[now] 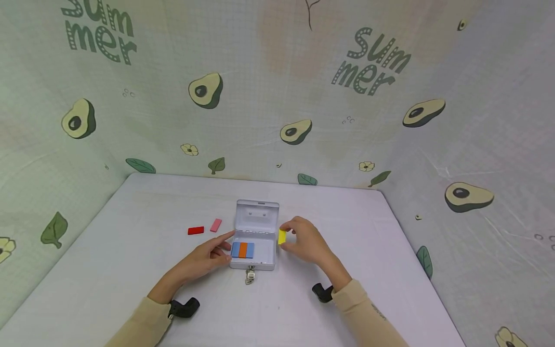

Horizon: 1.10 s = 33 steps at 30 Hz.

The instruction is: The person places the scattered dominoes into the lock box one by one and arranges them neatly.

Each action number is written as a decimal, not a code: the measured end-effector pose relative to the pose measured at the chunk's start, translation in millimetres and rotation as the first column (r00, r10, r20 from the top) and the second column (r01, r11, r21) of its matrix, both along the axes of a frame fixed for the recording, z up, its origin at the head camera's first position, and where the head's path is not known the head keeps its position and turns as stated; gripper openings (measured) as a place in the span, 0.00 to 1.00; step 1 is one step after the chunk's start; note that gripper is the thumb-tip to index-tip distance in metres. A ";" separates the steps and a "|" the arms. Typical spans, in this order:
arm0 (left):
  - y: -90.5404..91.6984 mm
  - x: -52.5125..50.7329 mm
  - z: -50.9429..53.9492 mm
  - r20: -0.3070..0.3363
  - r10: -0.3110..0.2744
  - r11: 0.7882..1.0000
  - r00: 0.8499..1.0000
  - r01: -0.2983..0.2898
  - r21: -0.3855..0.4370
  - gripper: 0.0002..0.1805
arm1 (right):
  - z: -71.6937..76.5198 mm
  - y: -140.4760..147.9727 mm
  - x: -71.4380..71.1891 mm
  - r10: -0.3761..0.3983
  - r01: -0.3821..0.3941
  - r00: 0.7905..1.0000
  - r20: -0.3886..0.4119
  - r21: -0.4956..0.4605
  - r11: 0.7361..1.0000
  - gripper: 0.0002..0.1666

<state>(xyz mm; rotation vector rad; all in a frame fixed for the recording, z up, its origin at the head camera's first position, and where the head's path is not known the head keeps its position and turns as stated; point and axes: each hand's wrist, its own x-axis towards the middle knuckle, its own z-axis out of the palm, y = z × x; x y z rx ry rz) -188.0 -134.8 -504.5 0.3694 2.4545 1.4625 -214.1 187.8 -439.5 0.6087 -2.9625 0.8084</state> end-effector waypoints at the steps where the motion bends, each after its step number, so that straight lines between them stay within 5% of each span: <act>1: 0.1 -0.1 -0.6 0.001 0.000 1.000 1.000 0.000 0.000 0.39 | 0.0 -1.4 0.0 0.003 -0.003 1.000 -0.002 0.001 1.000 0.24; 33: -0.3 0.5 -1.0 -0.004 0.001 1.000 1.000 -0.001 0.001 0.39 | -8.3 -35.0 0.7 0.069 -0.068 0.997 0.038 -0.003 0.998 0.23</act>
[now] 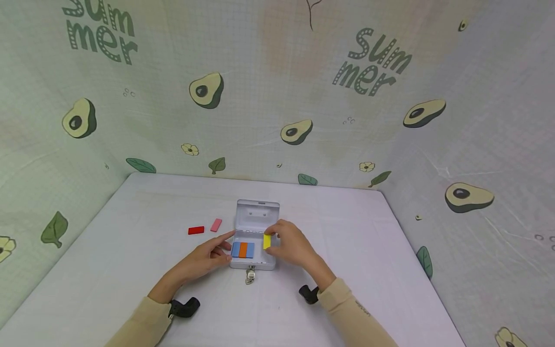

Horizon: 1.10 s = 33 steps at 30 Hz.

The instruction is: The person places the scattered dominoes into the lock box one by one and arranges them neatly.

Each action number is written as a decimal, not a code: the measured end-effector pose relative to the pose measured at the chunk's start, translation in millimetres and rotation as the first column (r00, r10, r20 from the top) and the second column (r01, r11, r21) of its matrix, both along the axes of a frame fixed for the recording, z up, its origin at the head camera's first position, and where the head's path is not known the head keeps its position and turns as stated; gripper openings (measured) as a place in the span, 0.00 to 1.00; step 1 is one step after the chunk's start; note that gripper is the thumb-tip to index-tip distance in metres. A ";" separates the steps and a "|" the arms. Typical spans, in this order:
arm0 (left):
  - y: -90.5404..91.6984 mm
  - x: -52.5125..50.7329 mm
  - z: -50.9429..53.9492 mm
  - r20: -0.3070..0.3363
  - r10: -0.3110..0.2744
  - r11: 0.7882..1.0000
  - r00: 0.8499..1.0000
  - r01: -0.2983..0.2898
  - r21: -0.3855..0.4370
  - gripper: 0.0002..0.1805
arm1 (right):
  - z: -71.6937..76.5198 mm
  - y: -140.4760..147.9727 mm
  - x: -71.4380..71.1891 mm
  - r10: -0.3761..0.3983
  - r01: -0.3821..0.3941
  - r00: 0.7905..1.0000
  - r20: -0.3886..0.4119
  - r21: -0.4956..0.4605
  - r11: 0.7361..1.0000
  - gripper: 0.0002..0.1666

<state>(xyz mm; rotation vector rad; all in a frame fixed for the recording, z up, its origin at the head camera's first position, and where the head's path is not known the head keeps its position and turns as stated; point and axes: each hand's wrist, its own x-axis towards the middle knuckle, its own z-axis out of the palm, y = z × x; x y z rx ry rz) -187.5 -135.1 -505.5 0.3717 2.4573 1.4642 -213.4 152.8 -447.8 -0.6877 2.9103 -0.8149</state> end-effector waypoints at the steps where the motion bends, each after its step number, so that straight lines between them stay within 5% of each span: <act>1: 0.1 0.0 -0.1 0.000 0.001 1.000 1.000 -0.001 0.000 0.39 | -0.3 -0.5 -0.3 0.003 -0.003 1.000 0.005 0.001 1.000 0.24; 33: 1.0 0.2 0.5 0.003 0.011 1.000 1.000 -0.010 -0.020 0.39 | -15.3 -14.2 -4.2 0.104 -0.103 0.994 -0.021 0.057 0.993 0.22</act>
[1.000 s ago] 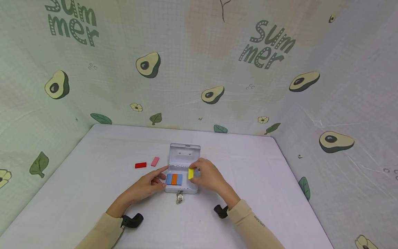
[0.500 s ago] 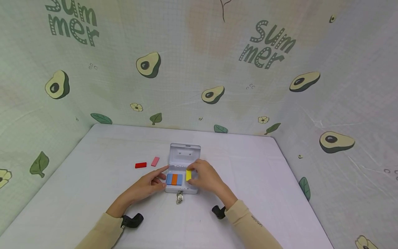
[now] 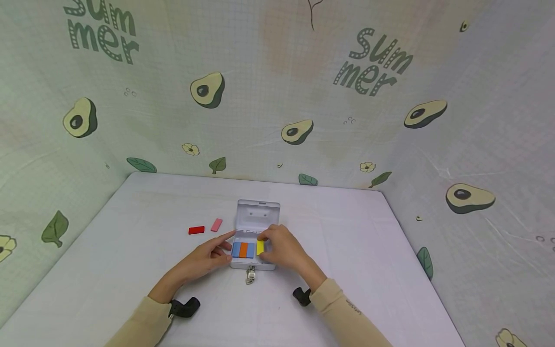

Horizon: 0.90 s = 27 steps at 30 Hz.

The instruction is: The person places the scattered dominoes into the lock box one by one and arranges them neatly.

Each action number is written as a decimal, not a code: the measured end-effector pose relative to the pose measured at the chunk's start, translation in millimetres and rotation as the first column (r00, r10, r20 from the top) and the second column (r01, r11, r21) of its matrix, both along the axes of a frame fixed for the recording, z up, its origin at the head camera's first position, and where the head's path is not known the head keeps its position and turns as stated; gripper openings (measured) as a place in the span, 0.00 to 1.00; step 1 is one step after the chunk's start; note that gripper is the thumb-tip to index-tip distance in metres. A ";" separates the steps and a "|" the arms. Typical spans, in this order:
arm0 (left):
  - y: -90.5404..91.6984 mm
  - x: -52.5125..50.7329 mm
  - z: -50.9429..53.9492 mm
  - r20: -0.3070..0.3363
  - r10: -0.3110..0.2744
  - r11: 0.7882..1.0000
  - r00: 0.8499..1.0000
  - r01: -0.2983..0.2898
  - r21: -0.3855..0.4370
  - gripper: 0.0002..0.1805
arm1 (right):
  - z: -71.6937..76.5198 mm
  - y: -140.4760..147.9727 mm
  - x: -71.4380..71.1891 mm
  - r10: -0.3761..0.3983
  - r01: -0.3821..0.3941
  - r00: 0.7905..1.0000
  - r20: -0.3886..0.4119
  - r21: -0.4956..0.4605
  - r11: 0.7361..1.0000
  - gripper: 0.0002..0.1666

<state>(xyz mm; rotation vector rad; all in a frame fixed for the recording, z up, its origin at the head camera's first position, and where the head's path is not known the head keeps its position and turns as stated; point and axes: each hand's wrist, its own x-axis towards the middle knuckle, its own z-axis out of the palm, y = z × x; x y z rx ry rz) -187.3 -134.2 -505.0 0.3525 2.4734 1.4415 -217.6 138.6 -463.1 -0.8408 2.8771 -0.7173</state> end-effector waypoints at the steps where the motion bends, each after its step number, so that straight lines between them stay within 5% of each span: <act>1: 0.1 0.1 0.3 0.000 0.000 1.000 1.000 0.000 0.001 0.39 | -0.5 -0.4 -0.1 0.001 -0.001 1.000 -0.006 0.005 1.000 0.22; 27: 0.7 1.3 2.1 0.014 0.008 1.000 1.000 -0.009 0.019 0.38 | -10.6 -9.9 0.7 -0.028 0.037 0.996 -0.088 0.099 0.994 0.22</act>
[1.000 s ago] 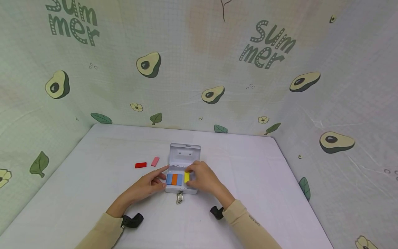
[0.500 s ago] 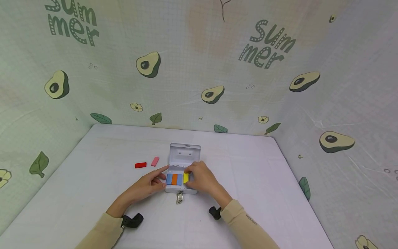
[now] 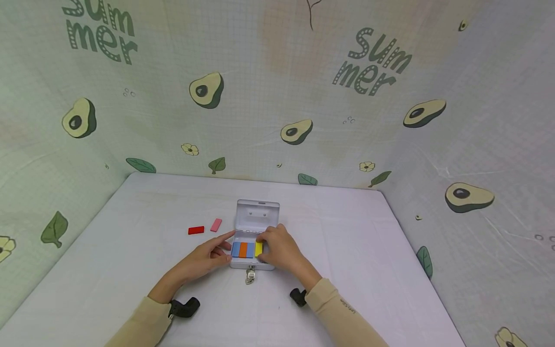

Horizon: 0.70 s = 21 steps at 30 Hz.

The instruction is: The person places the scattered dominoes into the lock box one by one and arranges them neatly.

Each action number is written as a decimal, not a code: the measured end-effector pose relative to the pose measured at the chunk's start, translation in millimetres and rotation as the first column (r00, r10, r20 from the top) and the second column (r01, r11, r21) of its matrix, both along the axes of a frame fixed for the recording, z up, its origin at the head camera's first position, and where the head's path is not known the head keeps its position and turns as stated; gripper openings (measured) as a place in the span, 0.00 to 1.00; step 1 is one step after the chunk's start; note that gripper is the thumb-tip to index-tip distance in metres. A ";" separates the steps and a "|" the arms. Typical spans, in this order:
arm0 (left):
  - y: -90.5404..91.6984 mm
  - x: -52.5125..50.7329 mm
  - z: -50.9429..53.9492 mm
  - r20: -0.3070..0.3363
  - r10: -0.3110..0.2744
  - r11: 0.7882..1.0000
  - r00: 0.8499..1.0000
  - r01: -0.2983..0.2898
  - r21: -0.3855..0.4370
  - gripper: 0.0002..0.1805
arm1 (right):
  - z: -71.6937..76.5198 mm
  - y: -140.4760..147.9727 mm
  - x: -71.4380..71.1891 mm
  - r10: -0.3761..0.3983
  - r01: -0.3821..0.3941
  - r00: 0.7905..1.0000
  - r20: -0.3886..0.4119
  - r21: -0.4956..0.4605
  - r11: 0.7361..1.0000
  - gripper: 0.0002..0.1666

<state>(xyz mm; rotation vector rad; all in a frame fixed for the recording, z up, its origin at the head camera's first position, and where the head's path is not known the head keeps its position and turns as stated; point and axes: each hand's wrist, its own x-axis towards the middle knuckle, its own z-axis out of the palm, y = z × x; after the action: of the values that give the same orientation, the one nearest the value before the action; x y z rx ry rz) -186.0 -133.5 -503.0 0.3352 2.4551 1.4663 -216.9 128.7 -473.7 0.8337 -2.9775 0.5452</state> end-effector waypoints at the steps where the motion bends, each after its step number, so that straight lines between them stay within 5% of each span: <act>1: 0.1 0.0 -0.1 0.001 0.000 1.000 1.000 0.000 -0.003 0.38 | -0.1 -0.1 0.1 0.001 -0.001 1.000 -0.003 0.000 1.000 0.22; 21: -0.2 -1.2 -0.6 -0.010 -0.002 1.000 1.000 0.002 -0.003 0.39 | 0.0 -4.5 1.1 -0.013 0.013 1.000 -0.009 0.026 1.000 0.21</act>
<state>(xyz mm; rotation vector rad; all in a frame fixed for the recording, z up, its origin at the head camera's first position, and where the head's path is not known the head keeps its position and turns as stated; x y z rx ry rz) -187.2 -133.7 -503.6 0.3448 2.4640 1.4636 -215.8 124.2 -473.7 0.8155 -2.9858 0.5023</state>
